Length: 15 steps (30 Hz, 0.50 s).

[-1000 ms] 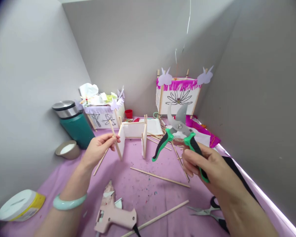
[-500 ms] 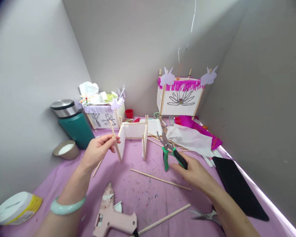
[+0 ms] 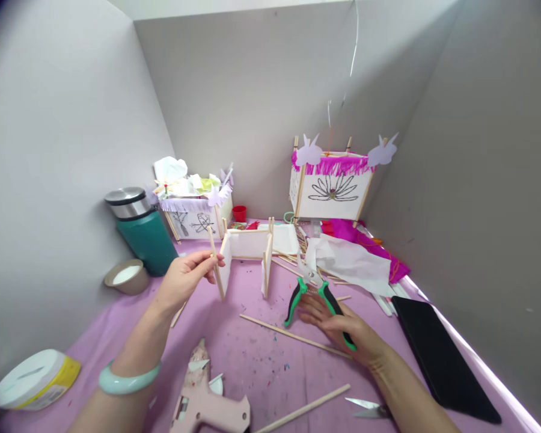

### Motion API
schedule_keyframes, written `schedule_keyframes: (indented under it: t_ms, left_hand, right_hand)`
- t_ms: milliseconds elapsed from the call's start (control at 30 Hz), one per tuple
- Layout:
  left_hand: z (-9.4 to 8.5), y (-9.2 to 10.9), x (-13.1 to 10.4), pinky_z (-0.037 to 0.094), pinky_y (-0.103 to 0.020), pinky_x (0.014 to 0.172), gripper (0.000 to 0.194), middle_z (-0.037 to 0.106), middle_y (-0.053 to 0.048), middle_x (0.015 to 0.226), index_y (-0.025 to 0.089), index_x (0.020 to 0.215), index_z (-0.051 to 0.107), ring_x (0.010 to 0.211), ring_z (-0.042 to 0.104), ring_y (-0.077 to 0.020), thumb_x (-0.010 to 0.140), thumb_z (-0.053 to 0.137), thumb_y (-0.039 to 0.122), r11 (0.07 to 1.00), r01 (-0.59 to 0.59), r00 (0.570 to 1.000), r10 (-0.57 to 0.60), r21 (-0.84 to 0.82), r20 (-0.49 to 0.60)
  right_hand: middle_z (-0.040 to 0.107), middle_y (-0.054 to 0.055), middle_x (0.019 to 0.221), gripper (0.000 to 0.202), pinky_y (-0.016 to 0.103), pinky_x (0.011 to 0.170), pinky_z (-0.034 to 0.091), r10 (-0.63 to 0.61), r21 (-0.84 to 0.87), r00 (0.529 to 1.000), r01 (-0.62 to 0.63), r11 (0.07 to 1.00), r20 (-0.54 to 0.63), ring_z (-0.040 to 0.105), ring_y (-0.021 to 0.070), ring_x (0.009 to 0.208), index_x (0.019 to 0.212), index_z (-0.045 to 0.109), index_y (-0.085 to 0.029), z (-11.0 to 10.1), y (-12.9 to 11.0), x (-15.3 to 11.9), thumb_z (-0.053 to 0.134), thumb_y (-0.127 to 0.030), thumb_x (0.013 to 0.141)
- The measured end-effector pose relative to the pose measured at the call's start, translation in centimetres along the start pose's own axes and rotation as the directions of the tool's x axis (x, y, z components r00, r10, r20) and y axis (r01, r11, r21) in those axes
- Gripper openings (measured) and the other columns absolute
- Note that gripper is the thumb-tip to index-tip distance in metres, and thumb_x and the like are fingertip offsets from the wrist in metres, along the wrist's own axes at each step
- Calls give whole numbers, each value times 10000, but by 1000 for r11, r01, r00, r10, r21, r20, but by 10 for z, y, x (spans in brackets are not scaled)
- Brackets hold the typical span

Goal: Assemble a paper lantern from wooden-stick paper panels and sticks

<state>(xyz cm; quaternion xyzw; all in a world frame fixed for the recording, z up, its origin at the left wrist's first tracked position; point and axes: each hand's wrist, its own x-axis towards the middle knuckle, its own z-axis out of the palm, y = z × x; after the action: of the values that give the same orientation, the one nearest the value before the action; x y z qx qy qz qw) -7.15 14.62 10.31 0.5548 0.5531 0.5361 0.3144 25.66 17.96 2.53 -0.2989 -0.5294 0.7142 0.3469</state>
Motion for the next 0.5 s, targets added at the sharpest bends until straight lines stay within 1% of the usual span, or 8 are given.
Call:
schedule_keyframes:
  t_ms: [100, 167, 200, 267, 333, 367, 433, 500]
  left_hand:
    - [1, 0, 0, 507, -219, 569, 241, 684, -26, 760, 150, 863, 703, 549, 543, -90, 800, 593, 355, 1000, 3, 1000, -3, -20, -2]
    - [1, 1, 0, 506, -219, 563, 246, 688, -29, 766, 149, 862, 704, 546, 540, -91, 794, 600, 361, 1000, 10, 1000, -10, -29, -1]
    - [2, 1, 0, 505, -219, 563, 247, 688, -30, 769, 149, 861, 704, 547, 539, -91, 793, 602, 363, 999, 14, 1000, -14, -33, -3]
    - [2, 1, -1, 504, -221, 569, 249, 687, -32, 777, 150, 866, 703, 564, 543, -97, 796, 598, 366, 999, 18, 1000, -18, -40, -8]
    - [2, 1, -1, 502, -226, 571, 255, 684, -36, 784, 152, 880, 700, 582, 549, -106, 802, 589, 368, 999, 11, 1000, -11, -46, -10]
    - [2, 1, -2, 501, -228, 574, 258, 682, -37, 779, 152, 883, 698, 583, 551, -108, 805, 584, 369, 999, 6, 1000, -6, -44, -7]
    - [2, 1, -2, 498, -233, 581, 260, 677, -34, 758, 151, 881, 697, 575, 554, -111, 807, 578, 371, 999, -4, 1000, 4, -34, 1]
    - [1, 2, -2, 495, -232, 578, 265, 672, -31, 733, 149, 876, 696, 568, 555, -112, 808, 576, 375, 999, -7, 1000, 7, -31, 4]
  right_hand:
    - [502, 37, 1377, 655, 527, 1013, 372, -137, 22, 990, 138, 990, -9, 405, 279, 1308, 1317, 466, -304, 10, -14, -1, 497, -316, 663]
    - [501, 47, 1375, 718, 568, 985, 367, -201, 75, 978, 197, 977, 47, 399, 312, 1305, 1338, 426, -319, 21, -30, -3, 486, -413, 629]
    - [502, 45, 1375, 737, 579, 980, 359, -222, 108, 972, 213, 971, 83, 393, 316, 1308, 1349, 405, -335, 28, -37, -3, 482, -428, 621]
    - [504, 18, 1373, 731, 575, 983, 348, -254, 126, 955, 236, 964, 155, 393, 305, 1307, 1337, 396, -382, 43, -50, -3, 500, -398, 614]
    - [491, -8, 1383, 735, 557, 982, 349, -271, 89, 941, 258, 962, 204, 407, 295, 1294, 1321, 395, -414, 58, -57, 0, 530, -360, 600]
    - [476, -6, 1395, 755, 553, 975, 354, -271, 69, 937, 263, 962, 221, 412, 298, 1288, 1331, 379, -414, 66, -57, 1, 540, -366, 594]
    - [462, 32, 1404, 825, 552, 936, 377, -241, 55, 934, 235, 971, 265, 426, 319, 1271, 1378, 315, -386, 81, -55, 5, 536, -442, 586]
    - [492, 82, 1369, 880, 555, 885, 402, -182, 105, 930, 156, 982, 320, 456, 343, 1239, 1404, 267, -355, 95, -51, 8, 501, -540, 577]
